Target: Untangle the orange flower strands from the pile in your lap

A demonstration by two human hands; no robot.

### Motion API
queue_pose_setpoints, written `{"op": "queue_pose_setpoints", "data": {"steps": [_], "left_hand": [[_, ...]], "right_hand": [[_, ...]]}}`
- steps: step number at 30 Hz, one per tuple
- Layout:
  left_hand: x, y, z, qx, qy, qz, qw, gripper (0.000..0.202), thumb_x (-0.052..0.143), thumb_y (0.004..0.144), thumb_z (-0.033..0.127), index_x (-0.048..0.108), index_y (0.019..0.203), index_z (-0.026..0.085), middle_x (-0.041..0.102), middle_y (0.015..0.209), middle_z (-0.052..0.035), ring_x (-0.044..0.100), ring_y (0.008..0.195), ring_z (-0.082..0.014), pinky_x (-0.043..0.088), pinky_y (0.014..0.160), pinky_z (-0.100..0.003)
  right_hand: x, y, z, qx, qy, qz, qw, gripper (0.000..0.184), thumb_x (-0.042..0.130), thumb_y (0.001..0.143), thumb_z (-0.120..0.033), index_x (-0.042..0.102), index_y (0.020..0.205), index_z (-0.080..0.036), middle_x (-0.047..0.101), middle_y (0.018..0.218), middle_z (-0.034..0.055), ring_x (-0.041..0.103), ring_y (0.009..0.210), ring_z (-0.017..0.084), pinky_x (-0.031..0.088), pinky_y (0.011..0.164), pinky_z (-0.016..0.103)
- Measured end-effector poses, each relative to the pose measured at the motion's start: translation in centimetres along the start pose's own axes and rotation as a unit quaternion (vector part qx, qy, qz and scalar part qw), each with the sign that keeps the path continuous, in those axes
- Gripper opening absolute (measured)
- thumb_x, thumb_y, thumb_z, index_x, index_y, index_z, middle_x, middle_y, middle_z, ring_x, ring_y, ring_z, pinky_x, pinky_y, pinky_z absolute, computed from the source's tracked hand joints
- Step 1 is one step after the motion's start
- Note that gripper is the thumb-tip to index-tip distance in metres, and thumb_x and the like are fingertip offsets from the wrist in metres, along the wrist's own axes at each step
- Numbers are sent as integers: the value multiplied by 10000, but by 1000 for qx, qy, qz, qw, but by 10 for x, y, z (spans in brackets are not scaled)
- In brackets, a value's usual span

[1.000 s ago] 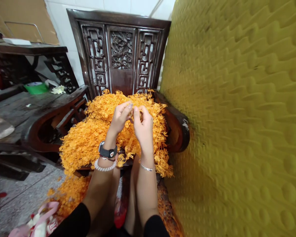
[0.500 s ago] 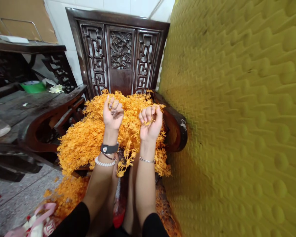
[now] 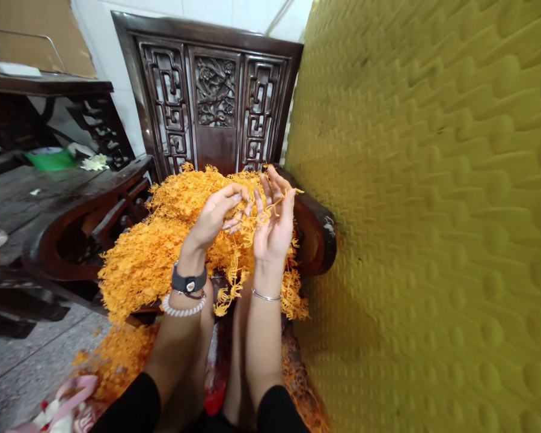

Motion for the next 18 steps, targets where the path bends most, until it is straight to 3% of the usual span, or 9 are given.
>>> {"op": "queue_pose_setpoints", "data": {"steps": [3,5,7,8,10,13,15,18], "left_hand": [[8,-3,14,61,109,-8,992,181,469,827,370,471,807,191,475,699,3,389,492,-68,359,452,-210],[12,-6,22,102,214,-9,971,265,625,711,389,473,764,179,502,740,-6,457,616,-102,407,565,-239],[14,-7,24,117,295,-4,948,303,685,649,379,479,737,175,517,727,2,471,653,-120,406,619,-264],[14,-7,24,120,314,-1,942,265,654,685,376,490,734,174,522,709,5,472,647,-121,401,626,-270],[14,-7,24,130,306,-2,943,195,526,799,351,509,723,172,521,678,5,472,631,-117,389,619,-270],[7,-5,25,149,240,32,959,269,424,864,330,493,655,176,483,612,11,448,575,-101,366,558,-249],[-1,-5,27,155,209,74,963,304,439,859,353,472,610,182,449,557,21,421,520,-90,360,526,-242],[-8,-6,30,148,191,90,966,316,459,846,379,486,597,186,419,480,40,397,451,-78,376,506,-234]], "right_hand": [[3,-2,1,0,7,3,1000,327,281,886,-422,517,1054,-270,524,1244,21,509,1153,140,407,971,402],[4,-3,2,4,6,11,1000,327,296,882,-434,513,1065,-271,524,1241,18,510,1151,133,381,999,391],[4,-4,5,12,-22,21,999,345,287,880,-444,513,1068,-264,541,1208,28,530,1119,136,409,966,384],[3,-5,6,14,-39,33,999,350,286,878,-444,520,1055,-255,561,1168,37,551,1078,140,437,927,377],[-2,-6,7,15,-61,75,995,330,325,866,-435,553,985,-229,601,1032,44,590,952,135,484,816,333],[-13,-7,8,18,-72,129,989,248,441,832,-418,574,792,-213,580,821,14,576,696,98,475,595,243],[-12,-7,11,58,-88,85,991,275,459,823,-446,549,705,-214,546,731,1,520,562,84,400,450,216],[2,-10,19,149,-108,-64,981,441,323,834,-573,550,695,-221,513,618,6,453,459,87,260,344,231]]}}
Point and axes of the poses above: each hand's wrist, its own y-axis towards the middle knuckle, its own x-axis out of the palm, z = x × y, the point moved 7 cm from there along y, towards the middle knuckle
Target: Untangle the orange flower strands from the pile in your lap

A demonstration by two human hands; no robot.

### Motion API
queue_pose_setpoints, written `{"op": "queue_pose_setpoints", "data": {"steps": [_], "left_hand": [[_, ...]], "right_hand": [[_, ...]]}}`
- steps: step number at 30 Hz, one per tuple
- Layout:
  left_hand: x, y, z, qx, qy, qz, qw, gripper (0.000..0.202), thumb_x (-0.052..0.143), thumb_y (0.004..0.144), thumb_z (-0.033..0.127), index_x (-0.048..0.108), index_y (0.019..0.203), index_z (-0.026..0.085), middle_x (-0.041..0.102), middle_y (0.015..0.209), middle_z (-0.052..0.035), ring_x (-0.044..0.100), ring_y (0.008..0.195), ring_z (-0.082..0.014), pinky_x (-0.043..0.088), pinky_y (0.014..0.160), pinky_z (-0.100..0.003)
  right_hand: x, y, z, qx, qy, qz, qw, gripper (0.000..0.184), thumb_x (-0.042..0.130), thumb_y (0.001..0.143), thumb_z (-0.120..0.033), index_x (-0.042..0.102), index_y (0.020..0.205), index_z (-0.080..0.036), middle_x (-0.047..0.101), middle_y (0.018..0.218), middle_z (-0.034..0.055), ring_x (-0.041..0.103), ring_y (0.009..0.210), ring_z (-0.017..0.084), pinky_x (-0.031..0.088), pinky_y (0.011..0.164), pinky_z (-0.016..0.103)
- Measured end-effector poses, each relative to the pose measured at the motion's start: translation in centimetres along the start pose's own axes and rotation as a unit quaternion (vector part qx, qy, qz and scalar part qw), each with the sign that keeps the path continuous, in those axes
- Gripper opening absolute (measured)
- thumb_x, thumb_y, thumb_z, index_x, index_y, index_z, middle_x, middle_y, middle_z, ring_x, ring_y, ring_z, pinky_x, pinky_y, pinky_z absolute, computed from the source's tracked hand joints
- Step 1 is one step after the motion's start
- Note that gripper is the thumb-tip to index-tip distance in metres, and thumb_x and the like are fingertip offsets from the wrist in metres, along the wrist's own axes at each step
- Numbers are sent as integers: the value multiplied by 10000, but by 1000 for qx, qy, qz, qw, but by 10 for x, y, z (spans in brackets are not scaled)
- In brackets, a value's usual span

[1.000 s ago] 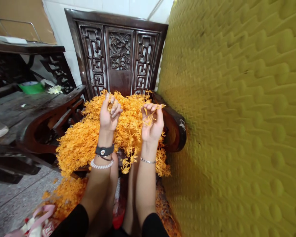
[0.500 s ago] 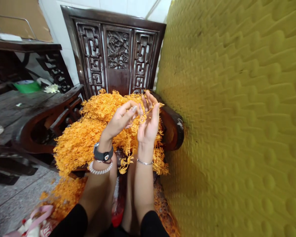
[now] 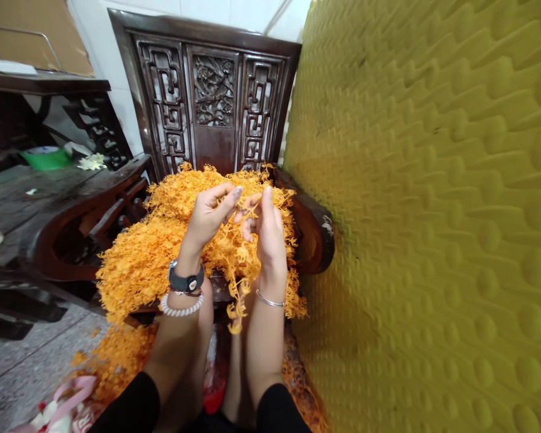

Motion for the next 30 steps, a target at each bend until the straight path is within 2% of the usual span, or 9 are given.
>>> {"op": "queue_pose_setpoints", "data": {"steps": [2,4,7,10,17,19,22,26,30], "left_hand": [[-3,0,0,-7,-5,-9,1000,304,479,835,381,504,604,183,414,459,48,394,433,-70,380,494,-225],[-5,-1,-1,-15,-9,-15,1000,282,515,814,374,515,614,177,427,480,46,401,440,-63,368,470,-215],[-3,-2,-8,-45,-62,-35,996,283,537,796,386,486,612,177,391,484,53,376,414,-57,324,398,-205],[2,-4,-16,-95,-177,-40,979,292,504,816,398,440,623,189,291,451,75,288,365,-49,297,358,-203],[22,-6,-28,-197,-297,-29,934,285,508,801,392,382,631,201,192,483,71,184,378,-52,224,351,-233],[15,-4,-32,-193,-302,5,934,296,464,818,409,368,625,206,152,485,67,142,388,-63,221,355,-240],[-14,0,-32,-129,-307,95,938,348,345,872,417,285,599,209,84,500,62,84,395,-75,276,381,-233],[-37,2,-29,-111,-293,112,943,347,347,869,412,266,598,210,130,493,62,123,362,-65,320,388,-221],[-27,0,-18,-117,-282,60,950,291,362,822,409,308,622,204,338,596,35,198,371,-41,325,388,-227]], "right_hand": [[6,-4,-2,17,-14,-57,998,521,253,824,-623,557,695,-220,477,545,-5,394,414,83,203,339,245],[10,-8,-8,-1,-34,-81,996,444,392,798,-595,541,641,-209,431,495,-33,328,399,66,189,365,244],[18,-14,-19,-39,-65,-120,990,376,579,757,-446,472,514,-180,350,450,-65,265,410,47,188,406,238],[22,-17,-22,-40,-46,-136,989,433,495,821,-423,421,471,-178,319,429,-66,262,407,50,209,421,237],[25,-12,-16,-15,73,-87,993,500,453,795,-492,268,428,-208,188,342,-86,165,333,57,197,372,231],[19,-11,-18,-35,106,-61,992,515,441,789,-501,197,440,-211,147,344,-85,136,331,65,184,350,227],[-1,-7,-24,-84,160,-2,984,509,405,809,-483,116,493,-208,98,378,-76,108,357,85,185,339,222],[-16,1,-24,-81,141,5,987,451,385,836,-461,214,500,-214,159,416,-69,141,369,88,207,359,230],[-18,0,-25,-98,71,48,991,383,381,842,-450,345,537,-221,323,489,-52,255,376,75,318,416,246]]}}
Point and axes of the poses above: each hand's wrist, its own y-axis towards the middle knuckle, its own x-axis out of the palm, z = x × y, the point moved 7 cm from there along y, towards the middle knuckle
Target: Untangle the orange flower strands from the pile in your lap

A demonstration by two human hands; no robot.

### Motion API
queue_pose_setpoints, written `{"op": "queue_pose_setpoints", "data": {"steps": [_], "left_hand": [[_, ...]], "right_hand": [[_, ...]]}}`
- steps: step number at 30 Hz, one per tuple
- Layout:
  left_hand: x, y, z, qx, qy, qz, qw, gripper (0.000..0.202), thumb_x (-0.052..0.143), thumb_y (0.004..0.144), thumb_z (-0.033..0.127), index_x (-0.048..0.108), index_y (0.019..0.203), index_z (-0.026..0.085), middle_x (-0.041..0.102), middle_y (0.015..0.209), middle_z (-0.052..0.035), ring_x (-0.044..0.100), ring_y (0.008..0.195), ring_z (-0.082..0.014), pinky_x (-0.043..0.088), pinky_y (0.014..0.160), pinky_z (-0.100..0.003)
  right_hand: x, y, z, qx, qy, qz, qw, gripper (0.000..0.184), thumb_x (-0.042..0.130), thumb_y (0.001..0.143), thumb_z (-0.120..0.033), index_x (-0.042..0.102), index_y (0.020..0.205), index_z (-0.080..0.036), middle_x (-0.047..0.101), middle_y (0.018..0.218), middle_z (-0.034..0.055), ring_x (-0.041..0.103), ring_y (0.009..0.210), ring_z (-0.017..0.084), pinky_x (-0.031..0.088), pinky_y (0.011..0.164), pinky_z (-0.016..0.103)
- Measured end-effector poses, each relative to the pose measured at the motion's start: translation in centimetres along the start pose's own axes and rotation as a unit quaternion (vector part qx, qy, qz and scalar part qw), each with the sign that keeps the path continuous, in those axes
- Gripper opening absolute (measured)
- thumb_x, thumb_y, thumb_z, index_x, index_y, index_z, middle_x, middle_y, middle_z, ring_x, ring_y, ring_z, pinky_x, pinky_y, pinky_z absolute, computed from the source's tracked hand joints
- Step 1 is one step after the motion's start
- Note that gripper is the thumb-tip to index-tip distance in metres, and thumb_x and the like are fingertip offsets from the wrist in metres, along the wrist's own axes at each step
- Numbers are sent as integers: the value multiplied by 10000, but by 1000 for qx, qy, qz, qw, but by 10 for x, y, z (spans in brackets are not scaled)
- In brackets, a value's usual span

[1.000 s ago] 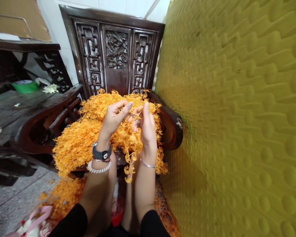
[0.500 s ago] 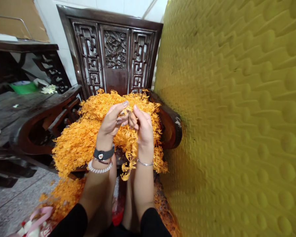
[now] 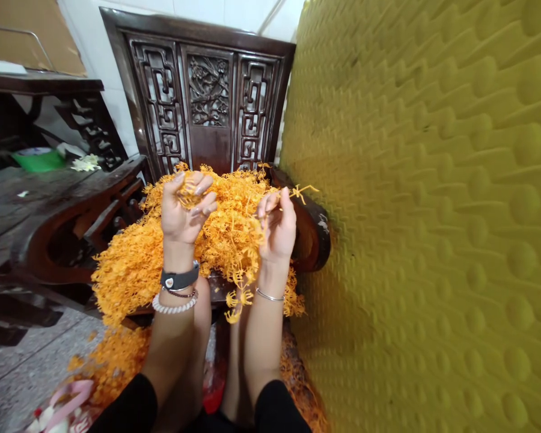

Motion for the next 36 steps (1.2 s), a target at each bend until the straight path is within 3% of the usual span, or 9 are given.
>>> {"op": "queue_pose_setpoints", "data": {"steps": [4,7,11,15,20,26,30,34,36], "left_hand": [[26,-7,-13,-39,15,-78,996,108,425,786,284,388,727,202,457,766,7,263,407,-26,328,402,-218],[31,-7,-20,-41,26,-77,996,35,428,807,238,416,831,215,451,752,7,299,416,-33,311,379,-201],[26,-4,-17,-4,110,-34,993,265,369,873,423,481,797,195,408,706,-5,340,450,-48,280,373,-196],[22,-5,-12,26,213,-21,976,476,319,821,603,451,647,181,372,628,8,314,448,-60,267,402,-221],[34,-9,-13,56,318,-94,942,453,491,755,573,456,561,166,436,551,18,402,540,-94,353,544,-250],[40,-10,-14,6,290,-151,945,387,508,790,475,536,596,141,555,616,-6,455,559,-79,365,563,-224],[42,-15,-12,-14,299,-207,931,316,496,820,406,571,656,148,504,596,16,409,516,-65,318,496,-206],[37,-16,-5,13,291,-182,939,329,497,828,378,497,588,154,397,510,47,355,457,-56,290,453,-205],[34,-14,-1,35,292,-149,944,344,482,839,373,472,572,157,386,491,50,350,444,-56,293,447,-206]], "right_hand": [[7,-6,0,-7,-20,17,1000,344,394,858,-407,467,582,-215,470,610,-23,447,483,78,438,545,258],[7,-10,-3,-25,-16,45,999,321,433,850,-397,528,606,-212,528,671,-13,532,587,86,474,608,260],[6,-12,-7,-29,-6,55,998,307,442,848,-393,569,638,-208,553,686,-23,541,576,74,487,614,253],[7,-13,-9,-24,-6,49,998,316,452,841,-406,587,635,-209,563,657,-25,544,555,69,486,597,243],[12,-15,-12,-35,-36,41,998,324,415,853,-414,600,656,-234,576,658,-6,581,626,109,495,610,274],[12,-15,-10,-57,-38,33,997,365,343,878,-428,588,675,-250,578,691,7,604,728,137,495,640,305],[13,-13,-6,-31,-31,21,999,355,348,877,-434,585,692,-244,570,702,13,600,767,141,498,661,308],[12,-13,-2,7,-35,-5,999,342,370,857,-479,584,736,-241,574,785,29,587,797,152,499,648,306],[15,-15,0,27,-36,-59,997,363,366,836,-535,573,764,-245,565,827,29,574,777,153,492,636,307]]}}
Point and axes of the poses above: each hand's wrist, its own y-axis towards the middle knuckle, its own x-axis out of the palm, z = x × y, the point moved 7 cm from there along y, towards the middle knuckle
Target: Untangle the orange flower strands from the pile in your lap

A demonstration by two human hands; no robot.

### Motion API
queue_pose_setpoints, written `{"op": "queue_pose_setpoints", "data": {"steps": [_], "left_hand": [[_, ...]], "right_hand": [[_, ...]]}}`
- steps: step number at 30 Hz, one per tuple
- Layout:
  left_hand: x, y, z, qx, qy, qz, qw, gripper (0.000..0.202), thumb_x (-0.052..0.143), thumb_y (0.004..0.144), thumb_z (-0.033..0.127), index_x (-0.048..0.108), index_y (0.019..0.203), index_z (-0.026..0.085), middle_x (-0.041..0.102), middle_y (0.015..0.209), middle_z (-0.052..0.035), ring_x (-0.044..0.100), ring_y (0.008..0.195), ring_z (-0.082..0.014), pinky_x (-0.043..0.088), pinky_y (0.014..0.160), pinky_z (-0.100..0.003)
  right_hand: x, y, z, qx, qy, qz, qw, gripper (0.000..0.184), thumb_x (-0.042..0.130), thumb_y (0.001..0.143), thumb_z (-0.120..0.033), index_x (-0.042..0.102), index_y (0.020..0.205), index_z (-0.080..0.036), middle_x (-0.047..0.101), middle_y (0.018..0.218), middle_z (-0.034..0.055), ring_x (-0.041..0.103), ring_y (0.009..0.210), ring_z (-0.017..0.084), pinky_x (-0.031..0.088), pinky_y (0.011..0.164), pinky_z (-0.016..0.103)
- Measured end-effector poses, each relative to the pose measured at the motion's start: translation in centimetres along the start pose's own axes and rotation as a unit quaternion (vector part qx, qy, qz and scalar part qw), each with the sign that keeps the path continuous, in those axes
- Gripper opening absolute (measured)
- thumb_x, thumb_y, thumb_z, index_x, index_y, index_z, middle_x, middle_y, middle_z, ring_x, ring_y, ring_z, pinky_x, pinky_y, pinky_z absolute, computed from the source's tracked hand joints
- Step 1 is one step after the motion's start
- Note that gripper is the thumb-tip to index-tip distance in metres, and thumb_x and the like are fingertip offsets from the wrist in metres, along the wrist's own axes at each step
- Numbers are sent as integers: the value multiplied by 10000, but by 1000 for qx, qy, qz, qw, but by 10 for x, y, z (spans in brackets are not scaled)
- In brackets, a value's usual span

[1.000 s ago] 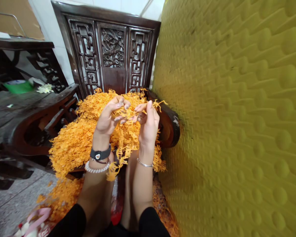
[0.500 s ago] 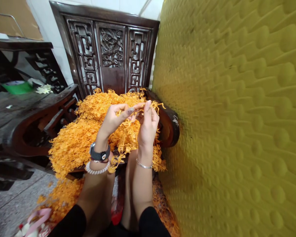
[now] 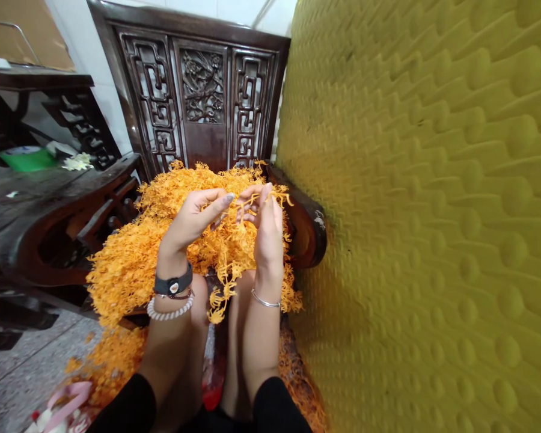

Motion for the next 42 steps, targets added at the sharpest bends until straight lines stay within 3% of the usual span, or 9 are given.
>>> {"op": "queue_pose_setpoints", "data": {"steps": [3,6,10,19,25,27,34,38,42], "left_hand": [[-6,1,4,16,17,47,999,338,482,844,357,478,572,156,418,503,40,380,470,-60,326,478,-207],[-8,1,7,28,12,71,997,330,500,838,343,480,568,154,423,519,38,395,495,-61,345,508,-208],[-5,2,4,14,-46,52,997,351,525,821,362,505,542,149,452,495,33,406,462,-54,353,484,-209],[16,-3,-13,-51,-280,-34,958,465,458,802,537,421,510,177,296,381,62,239,301,-33,212,311,-220],[-28,-8,-17,6,-126,224,966,596,67,775,711,310,543,219,4,373,74,-41,350,-80,46,288,-267],[-40,-11,-8,41,-87,252,963,598,27,774,705,322,569,227,-11,388,69,-44,364,-90,41,295,-265],[-48,-24,15,65,-187,202,959,419,323,840,560,414,609,223,202,415,61,109,308,-53,119,262,-209],[-31,-28,27,63,-194,110,973,183,518,807,397,599,811,233,460,562,21,305,354,-47,247,283,-194],[-19,-27,35,35,-65,54,996,185,493,839,321,621,821,189,489,598,-2,435,501,-83,355,427,-216]], "right_hand": [[10,-5,-1,7,-23,-102,995,335,493,759,-561,566,841,-244,534,849,10,533,719,131,465,639,293],[12,-7,-2,14,-84,-117,989,305,683,654,-433,539,828,-227,509,812,-15,492,704,107,431,643,259],[15,-6,-3,18,-152,-104,983,263,546,800,-367,497,615,-187,451,590,-35,404,553,75,361,559,245],[38,-11,-2,-6,129,-113,985,450,439,837,-378,304,443,-206,268,366,-63,220,313,65,209,339,245],[19,0,-8,-93,249,-25,964,460,354,858,-437,166,505,-211,73,402,-86,47,294,73,138,288,223],[15,2,-12,-86,209,-23,974,439,358,851,-461,185,529,-218,107,422,-82,90,310,80,163,301,220],[23,-5,0,43,-23,-56,997,254,422,832,-477,514,768,-249,353,529,-51,304,406,71,269,374,223],[24,-8,8,76,5,-32,997,229,469,823,-448,567,769,-248,389,575,-37,354,460,77,340,432,231],[28,-8,6,83,80,-52,992,265,404,854,-432,589,811,-246,416,603,-26,422,514,87,423,513,236]]}}
Point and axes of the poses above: each hand's wrist, its own y-axis towards the middle knuckle, its own x-axis out of the palm, z = x × y, the point moved 7 cm from there along y, towards the middle knuckle
